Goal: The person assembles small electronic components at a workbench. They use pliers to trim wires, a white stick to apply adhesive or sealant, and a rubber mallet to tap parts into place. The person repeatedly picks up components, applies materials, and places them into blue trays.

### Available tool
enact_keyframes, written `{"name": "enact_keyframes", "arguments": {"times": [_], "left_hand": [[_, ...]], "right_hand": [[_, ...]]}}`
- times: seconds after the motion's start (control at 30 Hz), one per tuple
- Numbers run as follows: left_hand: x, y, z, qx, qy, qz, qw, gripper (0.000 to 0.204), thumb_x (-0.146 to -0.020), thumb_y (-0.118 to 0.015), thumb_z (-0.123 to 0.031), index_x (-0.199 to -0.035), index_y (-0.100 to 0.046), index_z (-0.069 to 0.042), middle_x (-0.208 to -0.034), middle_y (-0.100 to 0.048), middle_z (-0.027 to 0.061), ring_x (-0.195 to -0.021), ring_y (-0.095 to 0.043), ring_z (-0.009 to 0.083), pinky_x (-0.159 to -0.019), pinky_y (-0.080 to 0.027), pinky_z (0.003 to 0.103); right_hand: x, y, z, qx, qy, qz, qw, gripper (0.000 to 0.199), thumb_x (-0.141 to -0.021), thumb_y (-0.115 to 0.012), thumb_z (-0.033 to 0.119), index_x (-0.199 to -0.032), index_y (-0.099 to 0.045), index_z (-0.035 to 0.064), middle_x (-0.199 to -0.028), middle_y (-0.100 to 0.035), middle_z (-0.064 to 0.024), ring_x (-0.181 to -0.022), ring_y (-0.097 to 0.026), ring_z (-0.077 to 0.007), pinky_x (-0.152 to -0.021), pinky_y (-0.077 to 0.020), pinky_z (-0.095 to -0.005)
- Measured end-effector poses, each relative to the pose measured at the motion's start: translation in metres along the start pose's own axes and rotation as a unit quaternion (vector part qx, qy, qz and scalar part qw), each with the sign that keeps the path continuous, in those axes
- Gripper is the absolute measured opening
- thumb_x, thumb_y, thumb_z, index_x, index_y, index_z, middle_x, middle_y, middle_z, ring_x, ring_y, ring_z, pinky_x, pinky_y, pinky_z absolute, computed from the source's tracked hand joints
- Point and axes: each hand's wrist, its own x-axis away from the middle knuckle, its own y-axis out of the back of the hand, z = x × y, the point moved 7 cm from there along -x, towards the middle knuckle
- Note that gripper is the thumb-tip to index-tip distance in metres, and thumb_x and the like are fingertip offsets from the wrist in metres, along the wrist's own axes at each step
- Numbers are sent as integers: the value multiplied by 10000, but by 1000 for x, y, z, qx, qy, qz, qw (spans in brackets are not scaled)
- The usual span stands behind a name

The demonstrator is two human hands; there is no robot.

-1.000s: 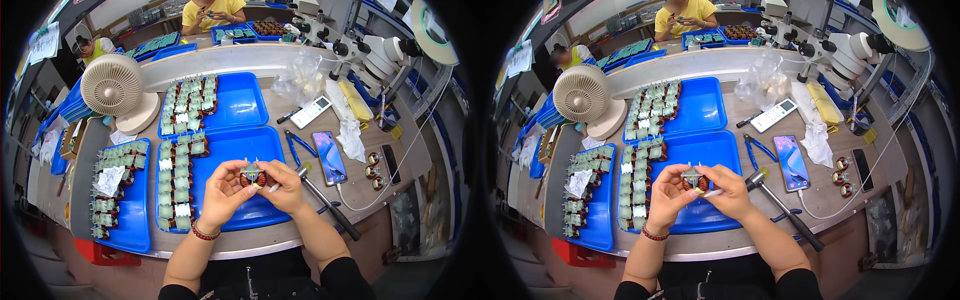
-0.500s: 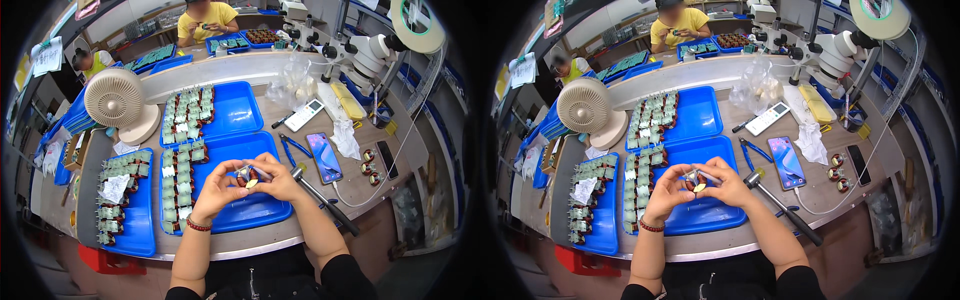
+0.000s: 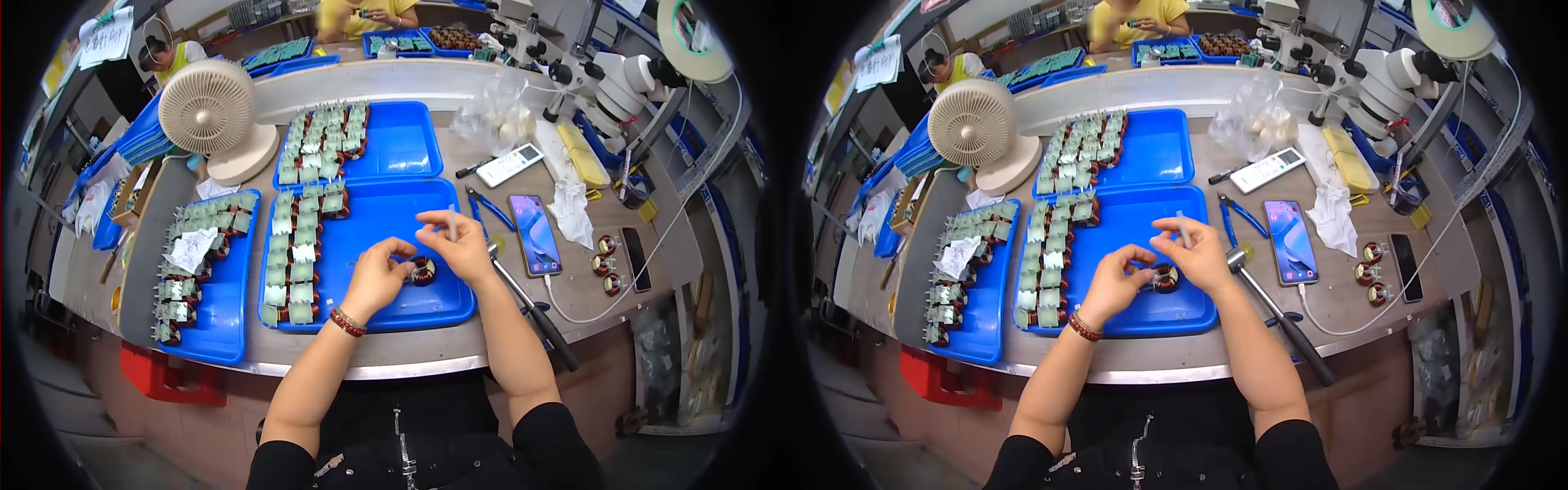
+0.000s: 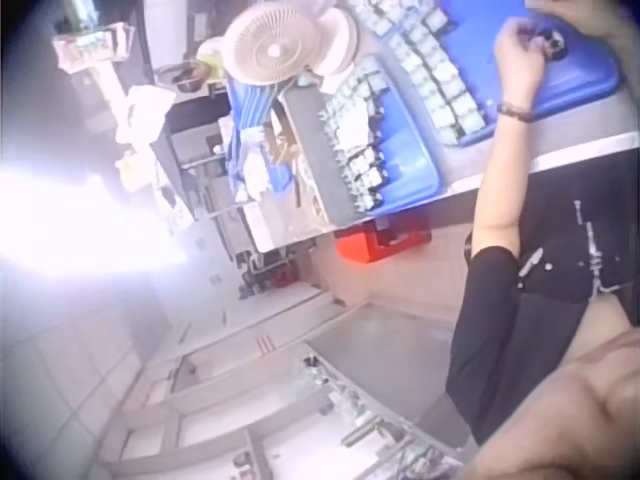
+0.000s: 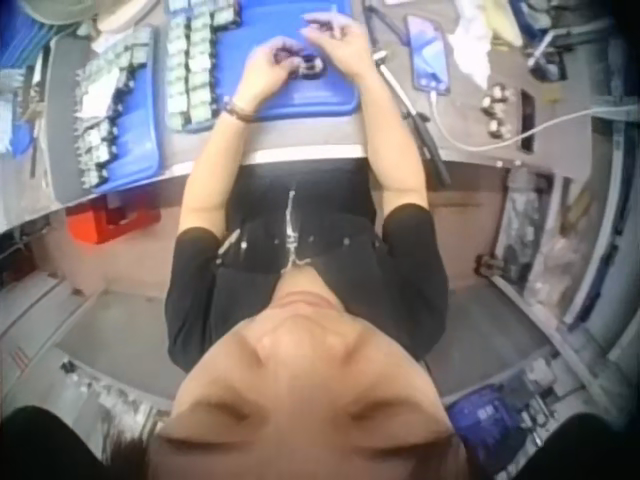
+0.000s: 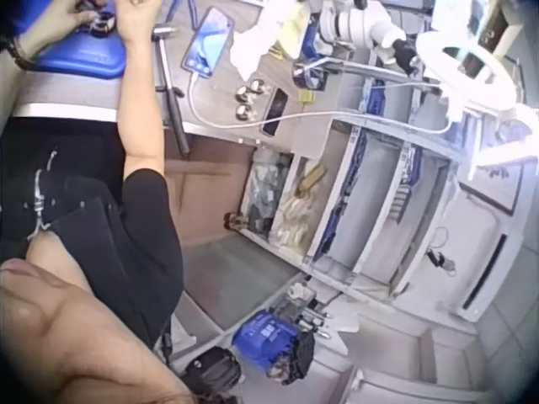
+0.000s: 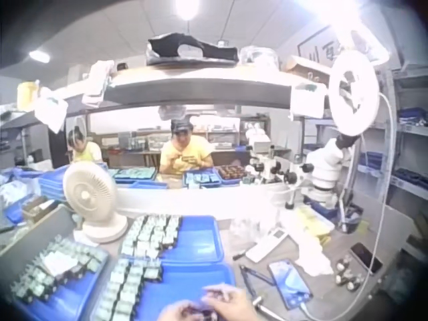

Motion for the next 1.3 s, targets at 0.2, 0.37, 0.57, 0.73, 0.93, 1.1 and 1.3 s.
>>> {"name": "enact_keyframes", "arguments": {"times": [0.2,0.37,0.57,0.73,0.93,1.1,1.3], "left_hand": [[13,-2,-49,-231,-217,-13,948,525,-574,-720,-8,-1067,-558,-87,-997,-558,96,-948,-511,283,-873,-410,354],[-3,-18,-27,-165,-131,99,973,490,-620,-659,55,-1073,-523,-71,-989,-573,118,-956,-543,291,-845,-428,372],[17,10,-62,-189,-205,57,959,571,-663,-575,123,-1179,-442,-82,-1045,-519,152,-953,-535,320,-818,-437,389],[48,49,-110,-174,-350,-2,920,652,-647,-585,163,-1221,-429,-106,-1115,-455,157,-953,-561,281,-759,-528,322],[63,78,-147,-197,-440,-35,875,751,-603,-656,155,-1234,-352,-117,-1155,-443,186,-944,-582,282,-796,-492,356],[63,85,-151,-158,-439,-28,884,659,-641,-620,152,-1227,-409,-62,-1176,-425,193,-956,-557,312,-802,-505,337],[44,75,-131,26,-253,10,967,821,-722,-622,62,-1375,-138,-51,-1085,-520,179,-893,-583,237,-799,-477,331]], "right_hand": [[-1,24,11,-91,3,-89,992,209,-779,-669,83,-966,-616,4,-739,-594,9,-598,-493,-4,-518,-366,-146],[-2,28,12,-102,17,-101,989,183,-790,-662,96,-948,-619,13,-701,-572,26,-549,-438,6,-473,-322,-145],[1,31,17,-154,19,-118,981,200,-832,-624,184,-939,-613,15,-683,-540,17,-480,-373,5,-395,-260,-158],[5,30,27,-187,49,-94,977,269,-874,-568,244,-958,-593,-10,-731,-552,-10,-464,-375,-8,-385,-263,-161],[6,27,29,-171,51,-80,981,272,-873,-569,244,-955,-592,-14,-719,-552,-16,-465,-377,-10,-387,-263,-161],[11,9,33,-138,48,13,989,238,-835,-605,147,-1005,-583,-18,-790,-604,-57,-503,-416,-5,-431,-306,-151],[38,-32,66,38,215,72,973,624,-659,-724,-25,-1230,-488,57,-808,-630,-54,-539,-435,-22,-462,-350,-172]]}}
